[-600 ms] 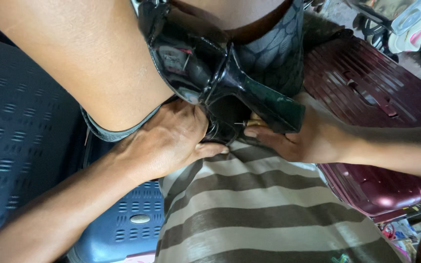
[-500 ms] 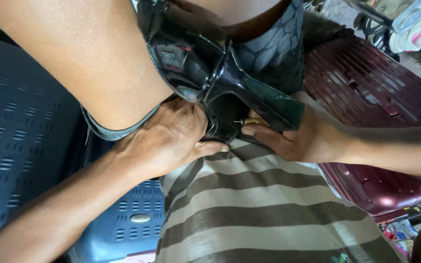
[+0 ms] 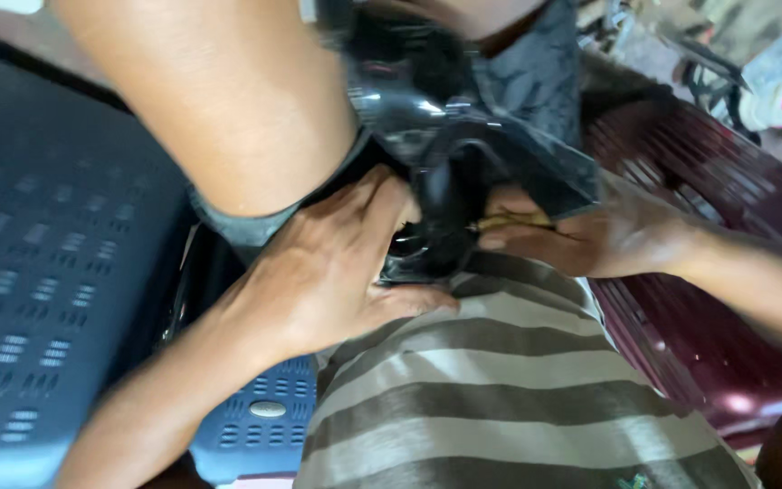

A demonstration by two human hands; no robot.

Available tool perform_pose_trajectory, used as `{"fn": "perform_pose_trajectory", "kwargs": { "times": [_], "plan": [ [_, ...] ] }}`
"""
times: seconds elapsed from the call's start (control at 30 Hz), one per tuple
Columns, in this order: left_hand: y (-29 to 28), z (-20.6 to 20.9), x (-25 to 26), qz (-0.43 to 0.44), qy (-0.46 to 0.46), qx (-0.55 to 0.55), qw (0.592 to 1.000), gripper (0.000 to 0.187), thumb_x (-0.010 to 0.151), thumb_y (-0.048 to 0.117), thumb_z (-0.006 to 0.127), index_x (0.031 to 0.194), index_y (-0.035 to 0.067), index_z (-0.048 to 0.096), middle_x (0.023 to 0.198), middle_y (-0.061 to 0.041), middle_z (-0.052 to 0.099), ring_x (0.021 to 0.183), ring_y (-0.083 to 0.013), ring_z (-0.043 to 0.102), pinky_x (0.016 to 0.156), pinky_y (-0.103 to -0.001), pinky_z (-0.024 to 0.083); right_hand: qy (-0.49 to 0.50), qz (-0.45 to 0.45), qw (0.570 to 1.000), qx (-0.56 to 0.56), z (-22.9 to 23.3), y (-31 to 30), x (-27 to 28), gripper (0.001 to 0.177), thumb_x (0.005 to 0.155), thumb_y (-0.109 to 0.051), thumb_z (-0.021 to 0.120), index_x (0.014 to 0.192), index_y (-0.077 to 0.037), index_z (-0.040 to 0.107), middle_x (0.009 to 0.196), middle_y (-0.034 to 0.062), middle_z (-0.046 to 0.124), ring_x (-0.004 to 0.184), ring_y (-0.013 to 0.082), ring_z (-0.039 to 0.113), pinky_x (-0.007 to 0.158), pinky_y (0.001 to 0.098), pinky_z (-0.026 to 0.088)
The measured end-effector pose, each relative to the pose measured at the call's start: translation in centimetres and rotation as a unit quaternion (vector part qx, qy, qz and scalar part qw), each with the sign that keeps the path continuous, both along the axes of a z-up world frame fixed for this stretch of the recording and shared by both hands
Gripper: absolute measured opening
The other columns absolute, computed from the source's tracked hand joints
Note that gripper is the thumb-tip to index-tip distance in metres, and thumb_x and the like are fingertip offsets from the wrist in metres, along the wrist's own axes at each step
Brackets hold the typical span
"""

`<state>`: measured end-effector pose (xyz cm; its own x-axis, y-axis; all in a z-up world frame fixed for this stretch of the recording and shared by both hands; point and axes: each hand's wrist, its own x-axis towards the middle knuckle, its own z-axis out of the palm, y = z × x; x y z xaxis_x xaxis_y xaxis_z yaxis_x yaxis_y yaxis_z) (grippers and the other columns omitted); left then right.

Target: The person is repairing a black high-heeled shoe. They use a small tool to work on the heel area, likely applying glue or adjusting a component. The person holds the shoe steady with one hand while manipulating the tool with the other.

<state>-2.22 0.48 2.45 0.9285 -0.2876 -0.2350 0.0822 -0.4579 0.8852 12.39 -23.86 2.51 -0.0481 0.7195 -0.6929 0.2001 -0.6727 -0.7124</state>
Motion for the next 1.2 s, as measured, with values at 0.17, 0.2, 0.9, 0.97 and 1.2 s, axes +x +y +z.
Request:
{"fn": "perform_pose_trajectory", "kwargs": {
  "times": [0.17,0.2,0.9,0.97,1.2],
  "plan": [
    [1.5,3.2,-1.7,0.092,0.053,0.068,0.992,0.026,0.098,0.026,0.075,0.116,0.011,0.064,0.108,-0.006,0.066,0.078,-0.0221,0.070,0.068,-0.036,0.057,0.075,-0.057,0.996,-0.002,-1.1,-2.3,-0.4,0.030,0.088,-0.029,0.069,0.106,-0.006,0.070,0.085,0.0068,0.076,0.068,0.0149,0.073,0.058,0.0304,0.057],
    [2.1,3.8,-2.0,0.151,0.000,0.078,0.985,0.016,0.101,0.019,0.075,0.112,0.013,0.065,0.109,-0.002,0.066,0.087,-0.0221,0.072,0.079,-0.037,0.059,0.080,-0.054,0.995,-0.017,-1.4,-2.9,-0.5,0.031,0.086,-0.029,0.069,0.107,-0.006,0.070,0.084,0.0067,0.077,0.066,0.0150,0.074,0.057,0.0304,0.058],
    [1.5,1.3,1.3,0.001,-0.020,-0.037,0.999,0.016,0.092,0.014,0.076,0.100,0.004,0.066,0.097,-0.009,0.068,0.079,-0.0283,0.070,0.069,-0.040,0.056,0.134,-0.091,0.987,0.010,-3.4,-4.9,-1.3,0.022,0.097,-0.021,0.060,0.106,-0.003,0.069,0.086,0.0026,0.073,0.078,0.0082,0.066,0.065,0.0251,0.054],
    [1.9,1.4,1.6,0.015,-0.003,-0.072,0.997,0.015,0.095,0.013,0.075,0.099,0.004,0.064,0.091,-0.009,0.067,0.076,-0.0273,0.069,0.068,-0.041,0.055,0.121,-0.077,0.989,0.029,-3.5,-5.2,-1.3,0.022,0.097,-0.022,0.061,0.104,-0.003,0.069,0.084,0.0027,0.071,0.077,0.0084,0.065,0.065,0.0253,0.053],
    [2.7,2.0,1.3,0.054,-0.004,-0.063,0.997,0.013,0.100,0.012,0.073,0.099,0.006,0.062,0.083,-0.007,0.062,0.070,-0.0219,0.064,0.065,-0.038,0.052,0.084,-0.055,0.995,0.007,-3.0,-4.6,-1.0,0.025,0.096,-0.028,0.062,0.099,-0.005,0.070,0.075,0.0031,0.069,0.069,0.0110,0.062,0.061,0.0281,0.050]
  ]
}}
